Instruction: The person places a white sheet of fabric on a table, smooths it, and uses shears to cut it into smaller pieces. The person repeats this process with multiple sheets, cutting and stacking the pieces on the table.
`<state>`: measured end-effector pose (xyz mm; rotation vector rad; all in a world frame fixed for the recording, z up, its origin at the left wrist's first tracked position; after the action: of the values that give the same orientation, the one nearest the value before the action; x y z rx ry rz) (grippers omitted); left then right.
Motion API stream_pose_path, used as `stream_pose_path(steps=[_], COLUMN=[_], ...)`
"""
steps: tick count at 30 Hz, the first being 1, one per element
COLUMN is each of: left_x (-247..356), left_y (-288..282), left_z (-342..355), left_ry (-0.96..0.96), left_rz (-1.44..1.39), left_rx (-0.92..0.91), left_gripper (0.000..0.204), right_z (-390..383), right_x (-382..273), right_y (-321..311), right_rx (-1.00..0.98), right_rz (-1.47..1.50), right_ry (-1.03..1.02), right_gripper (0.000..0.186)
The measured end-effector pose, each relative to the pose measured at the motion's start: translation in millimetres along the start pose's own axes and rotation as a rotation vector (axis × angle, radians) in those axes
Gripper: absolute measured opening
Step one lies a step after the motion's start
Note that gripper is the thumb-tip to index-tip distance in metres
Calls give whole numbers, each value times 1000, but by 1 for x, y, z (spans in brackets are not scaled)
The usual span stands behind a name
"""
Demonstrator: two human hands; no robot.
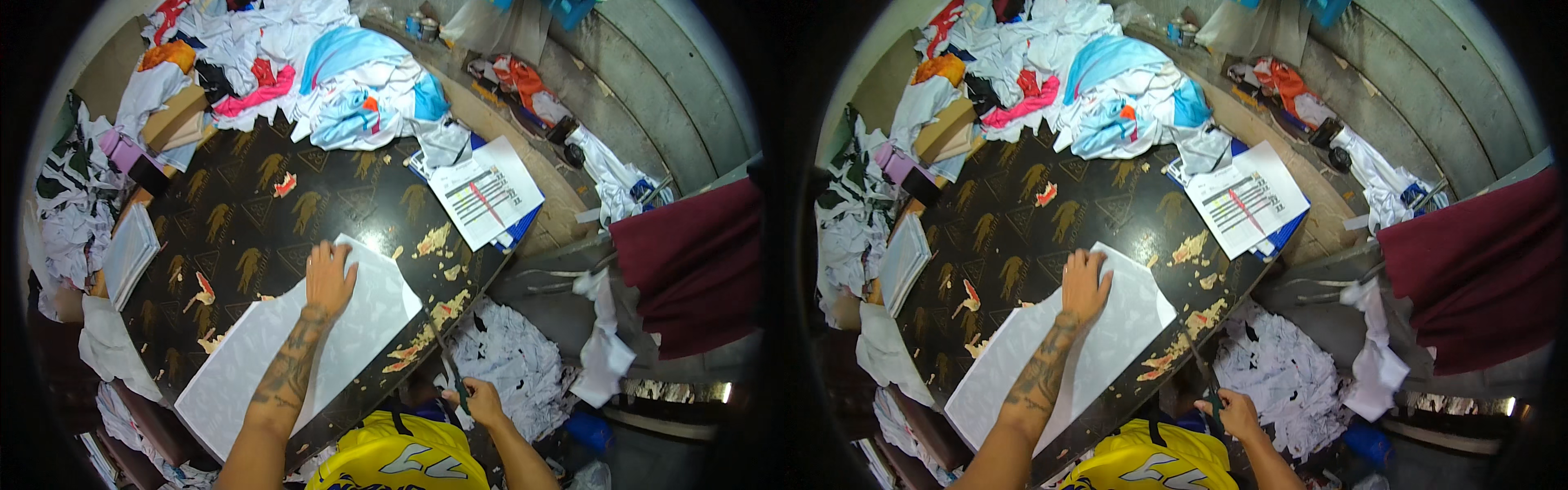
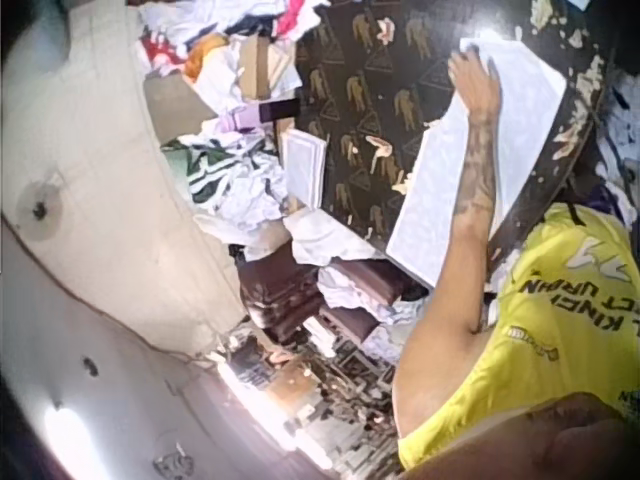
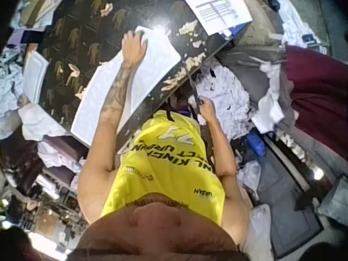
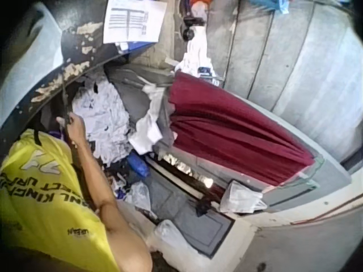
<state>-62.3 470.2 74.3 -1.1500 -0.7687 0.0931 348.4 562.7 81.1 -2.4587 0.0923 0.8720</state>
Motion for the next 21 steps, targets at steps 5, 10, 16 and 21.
stream_pose_path(steps=[5,10,16,21], left_x=[52,78,60,71], left_y=[-3,19,28,12], left_z=[-38,-104,-102,-95], left_ry=[-153,-22,-167,-34], left_rz=[-114,-221,-357,-220], left_rx=[-120,-206,-194,-241], left_gripper=[17,18,10,13], right_z=[-40,-52,-15,15], right_x=[21,42,18,-11], right_y=[-1,16,35,40], right_rx=[-145,-394,-376,-317], right_rz=[76,133,241,288], right_ry=[34,64,28,-73], right_gripper=[54,62,38,33])
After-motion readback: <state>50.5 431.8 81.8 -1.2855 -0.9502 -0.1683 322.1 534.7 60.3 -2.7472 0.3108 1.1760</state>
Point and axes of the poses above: each hand's wrist, its own z-axis towards the middle knuckle, its own y-axis out of the palm, x = y × z, the point moved 7 cm from there along z, towards the middle knuckle, and after that the axes turned 5 degrees about -x, right-handed, at the moved point
